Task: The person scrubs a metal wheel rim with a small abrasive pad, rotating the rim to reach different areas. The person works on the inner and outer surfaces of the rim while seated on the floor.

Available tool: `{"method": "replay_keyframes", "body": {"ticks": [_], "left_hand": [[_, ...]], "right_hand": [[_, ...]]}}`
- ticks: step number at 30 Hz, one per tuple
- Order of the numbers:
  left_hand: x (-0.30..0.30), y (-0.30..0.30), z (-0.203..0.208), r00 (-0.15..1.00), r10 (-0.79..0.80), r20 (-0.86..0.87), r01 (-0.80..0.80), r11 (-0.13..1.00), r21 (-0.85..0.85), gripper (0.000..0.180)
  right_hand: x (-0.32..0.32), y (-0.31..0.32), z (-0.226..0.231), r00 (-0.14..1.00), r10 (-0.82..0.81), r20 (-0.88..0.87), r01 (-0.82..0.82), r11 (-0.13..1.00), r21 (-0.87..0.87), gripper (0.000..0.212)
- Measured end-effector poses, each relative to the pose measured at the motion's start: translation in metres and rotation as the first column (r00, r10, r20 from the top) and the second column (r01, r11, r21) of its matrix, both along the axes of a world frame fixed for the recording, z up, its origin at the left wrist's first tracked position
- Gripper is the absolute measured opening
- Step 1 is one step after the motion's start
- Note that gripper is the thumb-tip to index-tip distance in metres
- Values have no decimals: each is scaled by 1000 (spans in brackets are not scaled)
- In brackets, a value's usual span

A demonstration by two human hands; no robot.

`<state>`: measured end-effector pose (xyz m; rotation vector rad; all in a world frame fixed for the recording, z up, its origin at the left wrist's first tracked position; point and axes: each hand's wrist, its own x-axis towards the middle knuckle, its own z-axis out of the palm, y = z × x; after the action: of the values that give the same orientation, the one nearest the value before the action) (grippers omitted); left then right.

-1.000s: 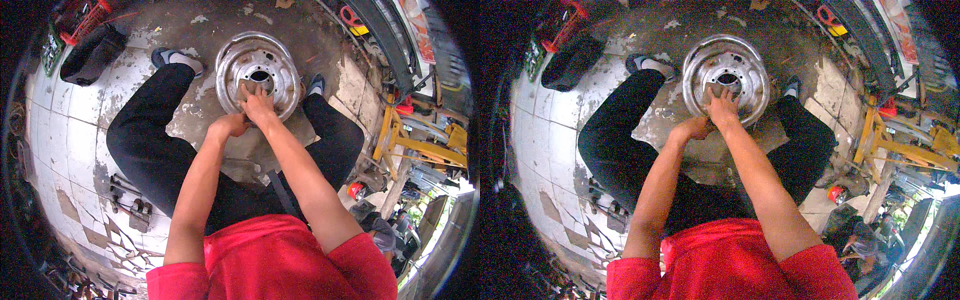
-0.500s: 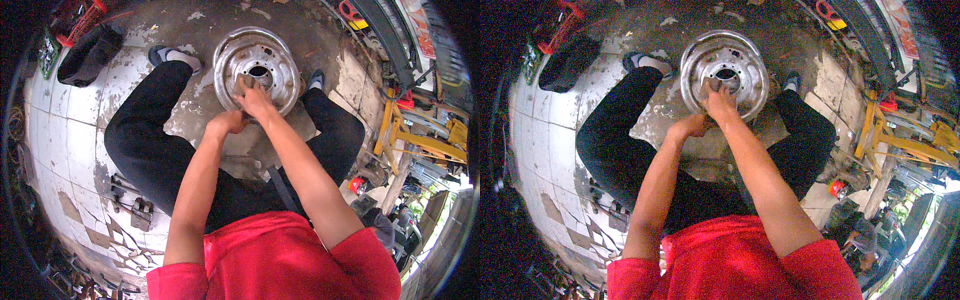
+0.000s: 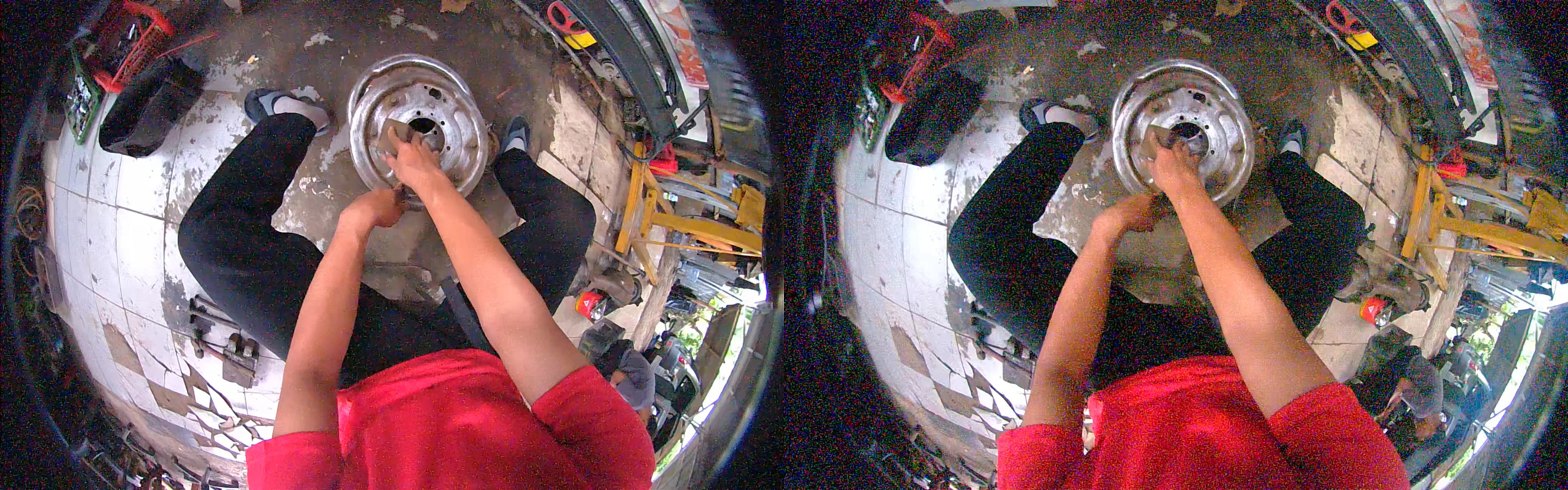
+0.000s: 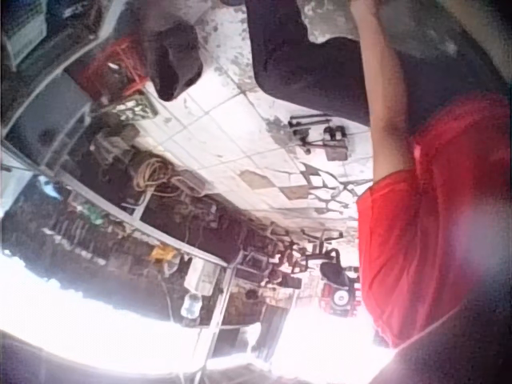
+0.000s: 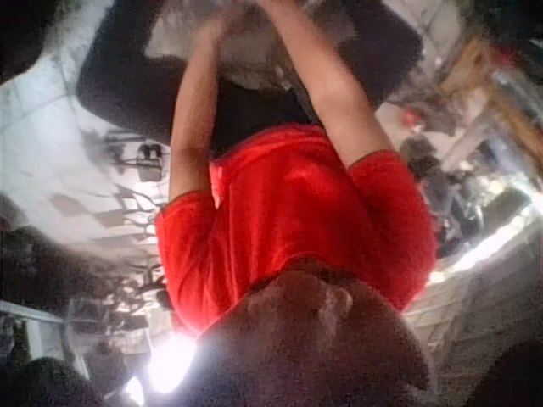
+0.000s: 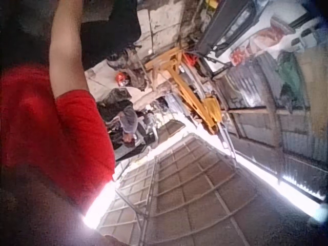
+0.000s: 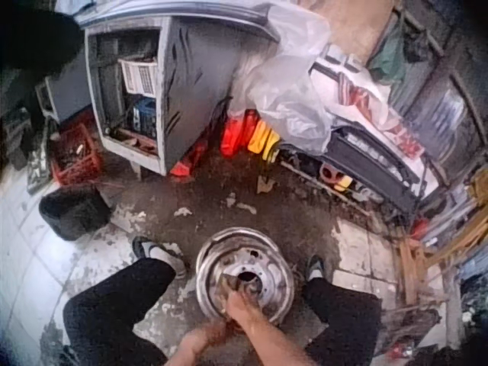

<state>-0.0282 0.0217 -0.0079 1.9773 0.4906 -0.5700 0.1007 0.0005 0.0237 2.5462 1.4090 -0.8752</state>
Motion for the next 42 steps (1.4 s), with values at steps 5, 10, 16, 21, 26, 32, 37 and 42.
{"method": "replay_keyframes", "body": {"ticks": [5,10,16,21,26,32,37,42], "left_hand": [[1,-6,-21,1000,2,16,-1,1000,-25,38],[4,-8,-4,998,-21,-60,19,999,-38,37],[-2,-5,-22,999,27,20,-28,999,18,37],[-1,-11,-25,998,17,60,-17,1000,-3,37],[6,-9,-28,1000,23,-12,-23,1000,-5,39],[2,-4,0,998,1,-68,2,999,42,43],[4,-5,-27,999,-20,-43,21,999,31,44],[5,-10,-30,999,14,-41,-12,999,29,40]], "right_hand": [[-16,-30,1,994,60,89,-54,996,-68,64],[-7,-24,-1,998,47,46,-45,997,-60,66],[-6,5,2,999,4,41,-4,1000,-4,62],[-6,-19,4,1000,-7,16,8,1000,-23,62],[-8,-21,2,998,50,33,-49,999,-21,61],[2,5,5,1000,-6,11,7,999,-37,60],[-4,-8,1,999,-35,14,36,998,-58,61],[-7,-26,1,997,39,60,-34,996,-85,64]]}}
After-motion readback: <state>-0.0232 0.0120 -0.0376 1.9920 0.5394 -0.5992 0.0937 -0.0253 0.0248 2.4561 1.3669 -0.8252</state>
